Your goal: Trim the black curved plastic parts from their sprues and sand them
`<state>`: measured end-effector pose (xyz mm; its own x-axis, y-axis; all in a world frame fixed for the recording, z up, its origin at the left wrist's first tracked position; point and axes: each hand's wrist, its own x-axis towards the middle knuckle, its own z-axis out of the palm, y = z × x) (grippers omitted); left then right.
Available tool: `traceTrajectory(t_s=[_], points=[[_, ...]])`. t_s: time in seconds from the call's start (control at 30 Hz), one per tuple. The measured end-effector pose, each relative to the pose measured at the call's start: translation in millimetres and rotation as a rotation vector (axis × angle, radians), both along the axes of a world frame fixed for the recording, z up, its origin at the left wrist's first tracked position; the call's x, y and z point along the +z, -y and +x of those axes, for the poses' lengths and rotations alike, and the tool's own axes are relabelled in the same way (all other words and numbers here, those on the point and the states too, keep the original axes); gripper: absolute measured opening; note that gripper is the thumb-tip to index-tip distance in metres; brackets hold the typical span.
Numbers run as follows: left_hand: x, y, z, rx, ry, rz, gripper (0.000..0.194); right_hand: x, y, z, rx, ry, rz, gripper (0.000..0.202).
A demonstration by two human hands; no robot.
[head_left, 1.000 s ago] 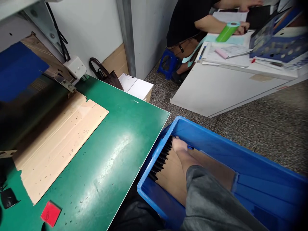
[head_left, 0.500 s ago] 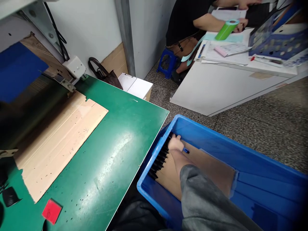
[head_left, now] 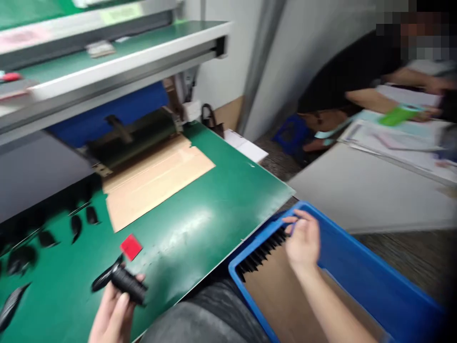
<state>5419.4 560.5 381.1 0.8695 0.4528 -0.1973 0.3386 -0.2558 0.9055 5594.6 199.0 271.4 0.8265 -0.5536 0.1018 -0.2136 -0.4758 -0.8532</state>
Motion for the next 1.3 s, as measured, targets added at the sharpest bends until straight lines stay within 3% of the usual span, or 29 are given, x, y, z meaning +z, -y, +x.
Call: traceTrajectory(t_s=[0.07, 0.1, 0.17, 0.27, 0.33, 0.4, 0.5, 0.67, 0.8, 0.97, 1.13, 1.3], points=[[2.8, -5, 3, 0.024, 0.087, -0.102, 0.064, 58.4, -37, 9, 0.153, 0.477, 0.173, 0.042], [5.8, -8, 3, 0.009, 0.133, -0.162, 0.070, 84.0, -59, 10, 0.246, 0.587, 0.250, 0.038], [14.0, -16, 0, -0.110, 0.263, -0.369, 0.069, 123.3, -106, 2, 0.504, 0.563, 0.337, 0.036], [26.3, -31, -16, -0.221, 0.466, -0.610, 0.053, 148.9, -175, -33, 1.079, 0.274, 0.178, 0.054], [31.7, -44, -32, -0.172, 0.535, -0.640, 0.048, 150.6, -216, -62, 1.352, 0.184, 0.041, 0.067], [35.1, -60, -49, -0.109, 0.562, -0.639, 0.048, 149.3, -250, -89, 1.474, 0.232, -0.045, 0.072], [37.8, -86, -72, -0.074, 0.583, -0.631, 0.048, 151.5, -291, -115, 1.535, 0.377, -0.179, 0.070], [38.6, -122, -100, -0.086, 0.584, -0.630, 0.048, 161.1, -337, -130, 1.604, 0.499, -0.406, 0.073], [41.8, -143, -109, -0.083, 0.555, -0.613, 0.047, 160.9, -358, -134, 1.588, 0.541, -0.596, 0.073], [52.1, -168, -110, -0.167, 0.477, -0.559, 0.042, 157.4, -374, -135, 1.577, 0.579, -0.731, 0.062], [53.9, -187, -104, -0.229, 0.401, -0.503, 0.040, 153.1, -384, -132, 1.582, 0.580, -0.757, 0.054], [47.3, -194, -94, -0.261, 0.388, -0.486, 0.038, 145.7, -386, -122, 1.664, 0.435, -0.708, 0.050]])
